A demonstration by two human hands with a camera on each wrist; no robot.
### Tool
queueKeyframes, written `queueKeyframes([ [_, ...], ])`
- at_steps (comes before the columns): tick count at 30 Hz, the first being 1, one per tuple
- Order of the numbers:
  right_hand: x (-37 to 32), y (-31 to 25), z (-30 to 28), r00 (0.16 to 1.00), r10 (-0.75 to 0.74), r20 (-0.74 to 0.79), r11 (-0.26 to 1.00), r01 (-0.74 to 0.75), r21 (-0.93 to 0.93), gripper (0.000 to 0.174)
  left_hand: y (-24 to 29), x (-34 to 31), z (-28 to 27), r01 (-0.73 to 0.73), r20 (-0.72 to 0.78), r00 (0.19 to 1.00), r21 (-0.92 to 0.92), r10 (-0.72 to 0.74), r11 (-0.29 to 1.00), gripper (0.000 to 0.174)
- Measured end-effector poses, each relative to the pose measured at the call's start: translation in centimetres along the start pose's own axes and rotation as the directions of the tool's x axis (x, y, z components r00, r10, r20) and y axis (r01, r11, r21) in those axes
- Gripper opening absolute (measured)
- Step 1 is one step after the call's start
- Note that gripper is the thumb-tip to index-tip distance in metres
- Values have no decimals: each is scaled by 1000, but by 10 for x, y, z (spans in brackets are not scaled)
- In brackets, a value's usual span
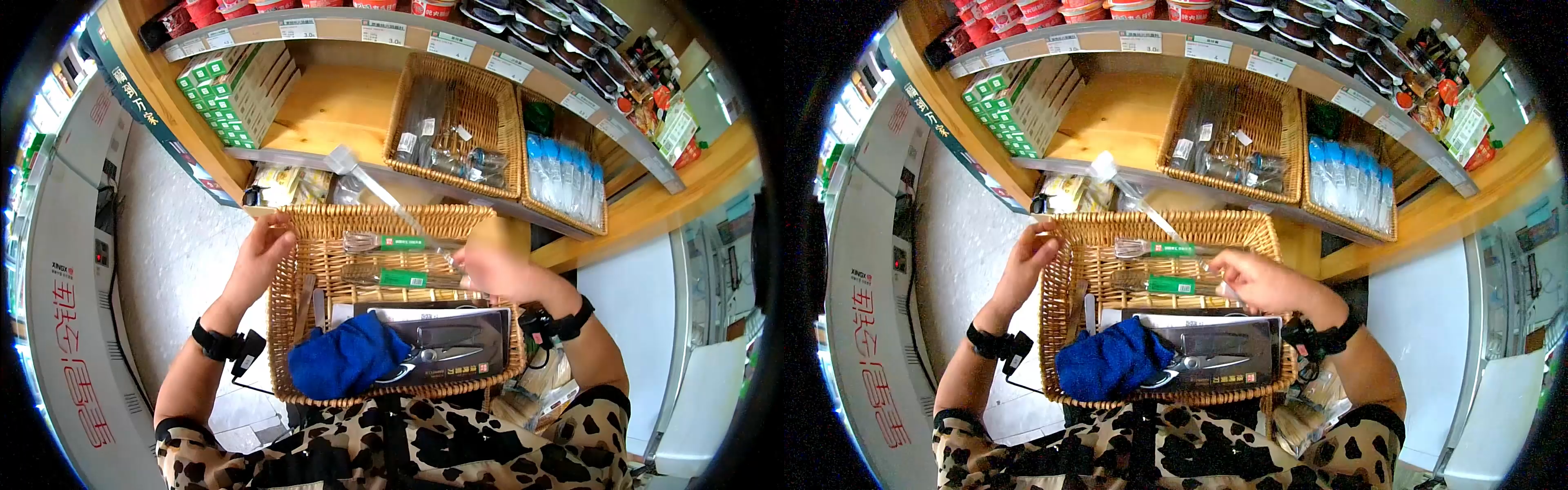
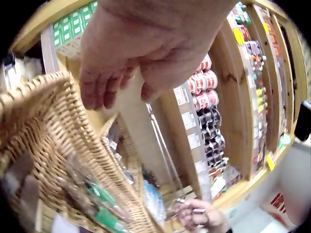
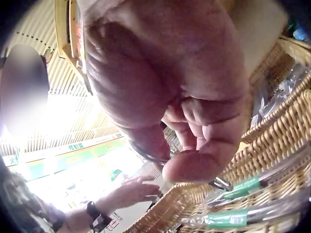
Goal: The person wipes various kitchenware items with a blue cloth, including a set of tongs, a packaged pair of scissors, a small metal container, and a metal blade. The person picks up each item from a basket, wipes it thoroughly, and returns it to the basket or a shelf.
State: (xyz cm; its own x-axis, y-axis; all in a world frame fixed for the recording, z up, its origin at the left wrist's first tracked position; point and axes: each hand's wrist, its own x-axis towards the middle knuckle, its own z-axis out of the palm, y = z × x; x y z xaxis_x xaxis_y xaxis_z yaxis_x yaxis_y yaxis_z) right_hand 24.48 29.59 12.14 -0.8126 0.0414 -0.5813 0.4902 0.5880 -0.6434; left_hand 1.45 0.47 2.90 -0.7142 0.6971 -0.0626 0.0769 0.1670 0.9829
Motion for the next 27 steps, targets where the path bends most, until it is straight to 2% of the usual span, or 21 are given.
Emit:
queueKeyframes([
  [1, 19, 23, -6, 981, -189, -46, 981, 191, 37, 34, -4, -1, 0, -99, -3, 995, 184, 101, 978, 37],
  [2, 25, 42, -15, 970, -171, -170, 985, 175, 7, 34, -2, -5, -5, -122, 8, 990, 530, 139, 839, 43],
  [3, 30, 40, -26, 960, -113, -257, 990, 131, 56, 34, -3, -7, -9, -102, 39, 994, 624, 99, 775, 50],
  [4, 34, 38, -36, 938, -53, -342, 989, 96, 111, 35, -15, -9, -13, -112, 61, 994, 640, 95, 760, 54],
  [5, 41, 37, -48, 923, 54, -380, 969, 43, 243, 35, -28, -11, -16, -124, 83, 992, 656, 92, 744, 58],
  [6, 55, 48, -59, 888, 42, -458, 957, 97, 274, 33, -35, -15, -16, -105, 110, 993, 630, 45, 770, 63],
  [8, 85, 66, -85, 836, 70, -545, 970, 71, 234, 34, -41, -17, -15, -63, 142, 989, 601, -28, 797, 69],
  [12, 145, 90, -133, 759, 161, -631, 978, -35, 207, 31, -49, -13, -14, -102, 155, 988, 540, 21, 835, 67],
  [15, 191, 107, -160, 704, 208, -679, 978, -125, 170, 23, -47, -12, -16, -84, 158, 987, 550, -5, 831, 67],
  [16, 202, 109, -169, 731, 219, -646, 975, -187, 119, 28, -49, -12, -17, -98, 159, 987, 570, 8, 816, 66],
  [19, 234, 111, -181, 686, 214, -695, 968, -243, 59, 32, -46, -11, -16, -8, 148, 986, 504, -77, 864, 66],
  [20, 241, 111, -188, 735, 250, -630, 953, -302, 25, 35, -48, -12, -17, 25, 139, 985, 459, -100, 888, 65],
  [23, 268, 124, -189, 674, 213, -708, 965, -258, 45, 22, -44, -13, -15, 46, 123, 987, 421, -108, 906, 65],
  [24, 268, 115, -187, 663, 242, -708, 949, -315, 30, 24, -41, -12, -13, 93, 109, 983, 386, -145, 918, 64],
  [27, 282, 112, -186, 672, 254, -696, 933, -360, -6, 26, -47, -12, -15, 31, 105, 990, 466, -90, 884, 63],
])
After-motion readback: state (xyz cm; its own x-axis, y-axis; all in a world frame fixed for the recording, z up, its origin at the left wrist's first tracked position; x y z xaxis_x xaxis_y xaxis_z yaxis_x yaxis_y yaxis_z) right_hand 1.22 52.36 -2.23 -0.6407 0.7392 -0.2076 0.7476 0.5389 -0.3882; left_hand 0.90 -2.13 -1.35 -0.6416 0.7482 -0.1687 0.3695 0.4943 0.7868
